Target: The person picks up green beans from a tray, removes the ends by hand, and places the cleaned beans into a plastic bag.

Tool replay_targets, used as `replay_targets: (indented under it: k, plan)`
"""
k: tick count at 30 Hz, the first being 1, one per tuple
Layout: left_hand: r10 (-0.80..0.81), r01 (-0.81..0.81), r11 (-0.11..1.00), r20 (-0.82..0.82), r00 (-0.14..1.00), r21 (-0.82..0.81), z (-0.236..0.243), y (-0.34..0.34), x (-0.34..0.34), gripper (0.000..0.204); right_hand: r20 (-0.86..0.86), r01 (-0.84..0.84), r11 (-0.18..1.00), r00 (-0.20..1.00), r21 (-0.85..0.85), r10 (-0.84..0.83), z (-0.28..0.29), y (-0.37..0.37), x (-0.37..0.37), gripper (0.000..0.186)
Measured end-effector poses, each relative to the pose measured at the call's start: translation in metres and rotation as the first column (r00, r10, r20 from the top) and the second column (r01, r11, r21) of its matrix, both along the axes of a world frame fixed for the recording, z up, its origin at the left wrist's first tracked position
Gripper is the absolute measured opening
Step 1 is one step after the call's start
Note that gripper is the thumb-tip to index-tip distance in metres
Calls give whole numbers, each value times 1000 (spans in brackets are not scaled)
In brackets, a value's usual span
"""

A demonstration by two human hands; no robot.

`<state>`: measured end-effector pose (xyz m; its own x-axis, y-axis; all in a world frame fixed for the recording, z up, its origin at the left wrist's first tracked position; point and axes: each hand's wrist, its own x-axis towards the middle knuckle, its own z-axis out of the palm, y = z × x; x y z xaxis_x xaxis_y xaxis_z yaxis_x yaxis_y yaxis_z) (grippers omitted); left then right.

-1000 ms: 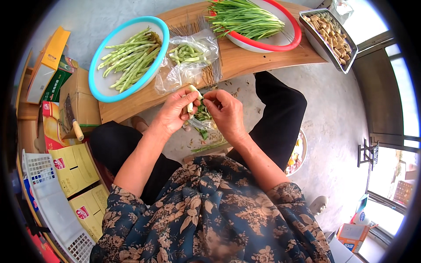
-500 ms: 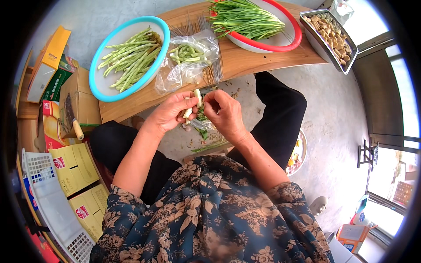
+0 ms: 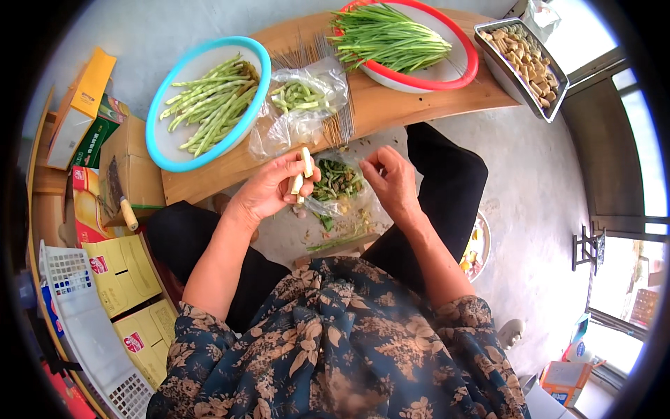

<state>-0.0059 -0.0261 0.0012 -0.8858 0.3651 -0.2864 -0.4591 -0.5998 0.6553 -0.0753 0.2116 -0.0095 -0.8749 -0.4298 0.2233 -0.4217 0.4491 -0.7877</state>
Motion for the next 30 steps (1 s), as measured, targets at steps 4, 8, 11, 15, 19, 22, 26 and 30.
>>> replay_targets:
  k: [4, 8, 11, 15, 19, 22, 26, 30]
  plan:
    - [135, -137, 990, 62, 989, 19, -14, -9, -12, 13, 152, 34, 992, 988, -122, -15, -13, 4, 0, 11]
    - [272, -277, 961, 121, 955, 27, -23, -17, -53, 16, 305, 51, 995, 952, -86, -23, -10, -3, -3, 21]
    - [309, -325, 938, 137, 941, 117, -36, -28, -101, 18, 288, -65, 997, 955, -45, 76, -21, -7, -8, 22]
    - [681, -733, 680, 356, 640, 18, -34, -20, -146, 33, 277, -27, 995, 959, -96, 53, -32, -19, -20, 26]
    - [697, -755, 655, 394, 598, -14, -49, -29, -157, 50, 128, -9, 996, 992, -90, 21, -41, -39, -53, 31]
    - [756, -717, 654, 190, 626, -242, -30, -17, -139, 57, 256, 22, 996, 967, -91, 2, -61, -54, -82, 37]
    - [397, -418, 479, -235, 887, -772, -35, -21, -119, 59, 552, 30, 986, 831, -163, 66, -71, -71, -110, 44]
    - [82, -370, -196, -391, 917, -908, -56, -16, -102, 55, 673, 115, 904, 708, -411, 216, -56, -75, -124, 43]
